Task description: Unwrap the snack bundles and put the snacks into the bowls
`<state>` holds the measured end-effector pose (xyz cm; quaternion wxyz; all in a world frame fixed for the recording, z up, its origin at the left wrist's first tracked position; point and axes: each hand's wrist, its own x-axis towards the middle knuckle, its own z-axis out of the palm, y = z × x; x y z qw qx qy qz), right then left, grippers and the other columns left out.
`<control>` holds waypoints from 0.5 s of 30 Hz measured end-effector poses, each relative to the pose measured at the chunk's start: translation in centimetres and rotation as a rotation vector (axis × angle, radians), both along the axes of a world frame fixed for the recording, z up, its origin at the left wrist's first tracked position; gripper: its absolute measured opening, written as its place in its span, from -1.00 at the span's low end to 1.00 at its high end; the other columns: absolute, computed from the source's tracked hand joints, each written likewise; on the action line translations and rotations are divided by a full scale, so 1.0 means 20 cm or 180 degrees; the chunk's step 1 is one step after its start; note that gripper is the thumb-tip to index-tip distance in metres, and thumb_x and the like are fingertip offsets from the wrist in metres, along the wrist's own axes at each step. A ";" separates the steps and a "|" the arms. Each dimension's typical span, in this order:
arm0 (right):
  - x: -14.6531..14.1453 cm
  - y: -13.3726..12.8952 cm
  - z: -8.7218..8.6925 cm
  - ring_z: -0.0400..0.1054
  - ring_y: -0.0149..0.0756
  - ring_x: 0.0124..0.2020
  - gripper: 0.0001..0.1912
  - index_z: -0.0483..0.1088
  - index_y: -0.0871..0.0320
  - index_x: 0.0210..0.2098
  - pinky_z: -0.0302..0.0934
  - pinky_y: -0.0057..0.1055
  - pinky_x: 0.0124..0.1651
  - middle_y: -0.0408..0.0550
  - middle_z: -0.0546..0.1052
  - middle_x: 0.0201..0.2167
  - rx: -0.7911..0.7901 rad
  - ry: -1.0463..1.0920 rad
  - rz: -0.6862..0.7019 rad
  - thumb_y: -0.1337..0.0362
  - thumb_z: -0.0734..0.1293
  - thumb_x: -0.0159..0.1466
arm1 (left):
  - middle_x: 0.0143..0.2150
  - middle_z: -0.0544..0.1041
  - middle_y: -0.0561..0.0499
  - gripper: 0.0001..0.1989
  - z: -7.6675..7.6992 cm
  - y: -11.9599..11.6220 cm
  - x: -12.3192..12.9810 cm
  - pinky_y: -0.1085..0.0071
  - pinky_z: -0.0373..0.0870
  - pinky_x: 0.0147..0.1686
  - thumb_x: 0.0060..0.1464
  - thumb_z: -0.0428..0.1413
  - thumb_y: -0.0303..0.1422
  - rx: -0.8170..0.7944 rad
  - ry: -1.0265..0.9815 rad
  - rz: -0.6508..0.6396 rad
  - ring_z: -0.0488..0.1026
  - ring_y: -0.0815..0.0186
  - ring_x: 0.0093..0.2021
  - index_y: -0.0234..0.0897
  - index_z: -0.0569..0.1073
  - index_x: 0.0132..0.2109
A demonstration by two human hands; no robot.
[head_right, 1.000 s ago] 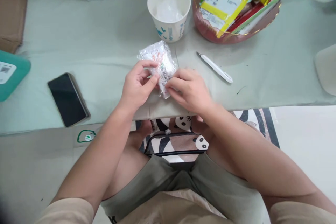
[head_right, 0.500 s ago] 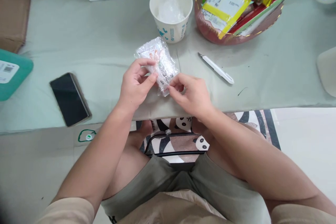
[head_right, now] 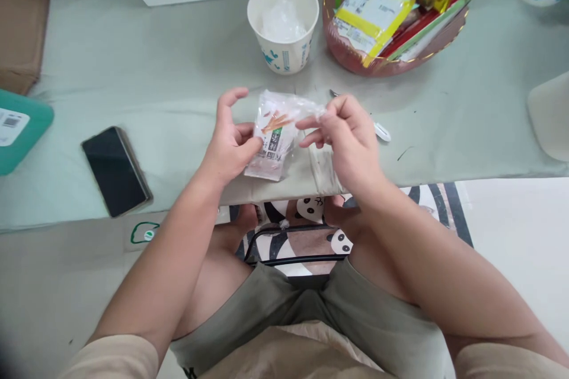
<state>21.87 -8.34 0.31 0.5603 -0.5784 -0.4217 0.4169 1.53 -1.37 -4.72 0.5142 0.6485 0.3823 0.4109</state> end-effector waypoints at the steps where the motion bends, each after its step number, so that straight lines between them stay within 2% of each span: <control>1: 0.03 0.01 0.00 0.50 -0.33 -0.47 -0.76 0.15 0.05 -0.33 0.24 -0.36 -0.41 -0.08 0.61 -0.29 0.0005 0.0121 -0.0133 0.12 0.30 0.32 | -0.31 0.58 0.11 -0.41 0.02 0.00 -0.01 0.48 0.42 -0.54 0.09 0.27 -0.43 -0.0182 0.0008 -0.0230 0.46 0.41 -0.52 0.05 0.33 0.23; 3: 0.08 0.04 -0.02 0.57 -0.27 -0.38 -0.78 0.14 0.05 -0.31 0.23 -0.37 -0.41 -0.04 0.62 -0.23 -0.0004 0.0120 -0.0315 0.11 0.27 0.33 | -0.36 0.57 0.16 -0.44 0.05 0.01 -0.04 0.52 0.36 -0.61 0.06 0.23 -0.46 -0.0589 0.0043 -0.0776 0.43 0.44 -0.59 0.02 0.35 0.19; 6: 0.16 0.07 -0.08 0.60 -0.13 -0.10 -0.73 0.21 0.03 -0.24 0.30 -0.34 -0.33 0.01 0.61 -0.13 -0.0064 -0.0361 -0.0291 -0.03 0.18 0.41 | -0.37 0.57 0.18 -0.43 0.09 0.01 -0.05 0.54 0.31 -0.66 0.03 0.18 -0.51 -0.0915 0.0052 -0.1178 0.42 0.46 -0.64 0.01 0.35 0.18; 9: 0.17 0.07 -0.12 0.52 -0.08 0.07 -0.70 0.27 0.01 -0.17 0.36 -0.30 -0.22 0.03 0.55 -0.03 -0.0009 -0.0807 -0.0450 -0.06 0.15 0.45 | -0.34 0.58 0.16 -0.41 0.09 0.02 -0.04 0.53 0.37 -0.63 0.03 0.18 -0.52 -0.0988 -0.0031 -0.1209 0.47 0.44 -0.59 0.04 0.35 0.18; 12: 0.12 0.03 -0.10 0.48 -0.14 -0.01 -0.81 0.28 0.02 -0.16 0.36 -0.25 -0.14 0.05 0.51 -0.06 0.0357 -0.1245 -0.0745 0.06 0.22 0.43 | -0.31 0.56 0.14 -0.48 0.07 0.02 -0.02 0.47 0.50 -0.50 0.04 0.21 -0.50 -0.0732 -0.0037 -0.1062 0.54 0.37 -0.45 0.03 0.38 0.12; 13: 0.10 0.02 -0.08 0.46 -0.15 -0.05 -0.83 0.29 0.03 -0.15 0.35 -0.23 -0.12 0.05 0.51 -0.08 0.0470 -0.1476 -0.0685 0.08 0.23 0.42 | -0.30 0.56 0.13 -0.51 0.06 0.02 -0.01 0.45 0.52 -0.47 0.04 0.22 -0.49 -0.0600 -0.0019 -0.0992 0.55 0.36 -0.41 0.02 0.39 0.09; 15: 0.05 -0.01 -0.06 0.43 -0.14 -0.10 -0.81 0.34 0.04 -0.12 0.34 -0.18 -0.07 0.06 0.52 -0.11 0.0632 -0.2009 -0.0200 0.07 0.26 0.40 | -0.25 0.57 0.11 -0.54 0.04 0.03 -0.01 0.45 0.54 -0.43 0.07 0.24 -0.46 -0.0376 -0.0002 -0.0833 0.56 0.36 -0.37 0.02 0.38 0.08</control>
